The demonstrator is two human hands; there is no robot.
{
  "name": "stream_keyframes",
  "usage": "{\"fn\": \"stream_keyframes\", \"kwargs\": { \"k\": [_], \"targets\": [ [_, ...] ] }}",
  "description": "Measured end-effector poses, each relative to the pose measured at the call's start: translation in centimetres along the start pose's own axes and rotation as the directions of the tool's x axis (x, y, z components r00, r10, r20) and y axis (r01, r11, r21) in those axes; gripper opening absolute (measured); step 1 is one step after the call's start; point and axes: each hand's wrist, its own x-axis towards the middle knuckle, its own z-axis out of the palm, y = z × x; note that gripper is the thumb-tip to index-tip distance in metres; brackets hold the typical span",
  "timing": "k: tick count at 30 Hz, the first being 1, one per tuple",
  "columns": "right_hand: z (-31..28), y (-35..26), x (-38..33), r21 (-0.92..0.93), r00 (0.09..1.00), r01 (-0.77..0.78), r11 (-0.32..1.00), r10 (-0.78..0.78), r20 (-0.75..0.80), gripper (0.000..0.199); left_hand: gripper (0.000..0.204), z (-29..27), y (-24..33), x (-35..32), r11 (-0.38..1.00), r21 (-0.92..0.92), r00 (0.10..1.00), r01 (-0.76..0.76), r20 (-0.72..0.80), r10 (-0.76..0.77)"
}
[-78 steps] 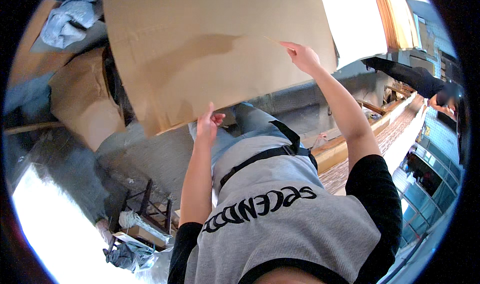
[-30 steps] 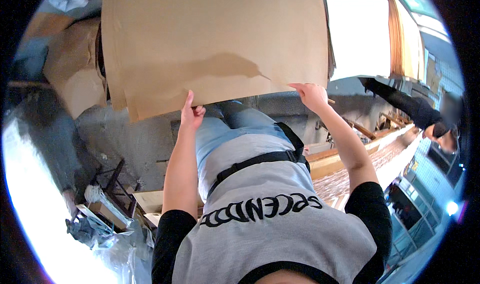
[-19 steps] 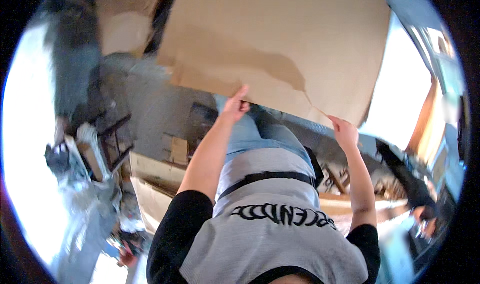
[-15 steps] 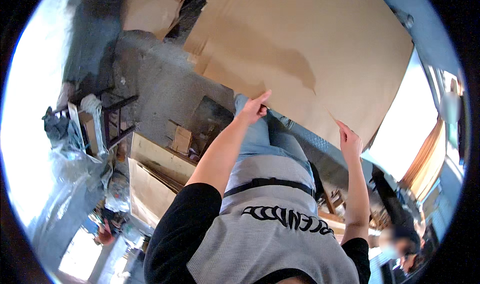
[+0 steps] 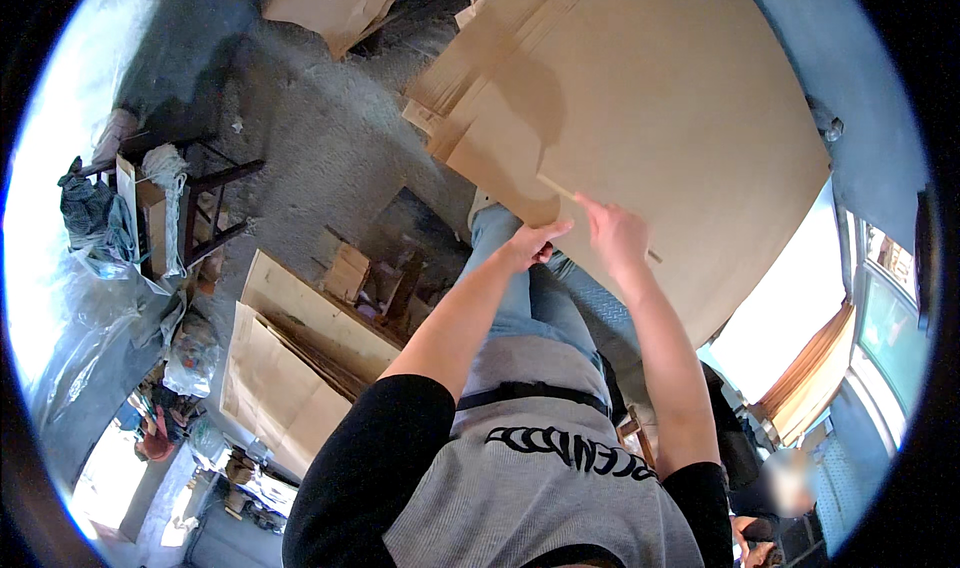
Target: The person repeatedly picks up large white paper sheets and places them onto a long wooden structure. The person handles the sheets one at a time, aligning them along the structure while other people work nearby.
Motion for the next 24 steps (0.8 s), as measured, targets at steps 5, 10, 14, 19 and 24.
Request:
{"fn": "stream_keyframes", "kwargs": {
  "k": [5, 10, 14, 19, 24],
  "targets": [
    [-0.5, -0.9, 0.9, 0.178, 0.995, -0.053, 0.983, 0.068, -0.078, 0.025, 0.034, 0.0, -0.1, 0.2, 0.999, 0.018, 0.999, 0.043, -0.023, -0.042],
    [0.2, -1.3, 1.7, 0.159, 0.990, -0.116, 0.980, 0.127, -0.060, 0.025, 0.030, -0.7, -1.0, 1.1, 1.000, -0.004, 0.998, -0.023, 0.067, 0.023],
    [-0.9, -2.1, 1.3, 0.273, 0.978, -0.179, 0.945, 0.201, -0.056, 0.019, 0.028, 0.1, -0.1, -0.1, 0.984, 0.168, 0.998, -0.056, -0.008, 0.058],
    [0.6, -1.0, 0.4, 0.492, 0.928, -0.232, 0.839, 0.343, -0.148, 0.017, 0.030, 0.5, 0.2, -0.7, 0.953, 0.292, 0.995, -0.087, -0.028, 0.099],
    [3.4, 0.5, -4.1, 0.577, 0.877, -0.348, 0.739, 0.474, -0.079, 0.016, 0.031, 0.8, -0.4, -0.6, 0.935, 0.345, 0.990, -0.086, -0.077, 0.119]
  ]
}}
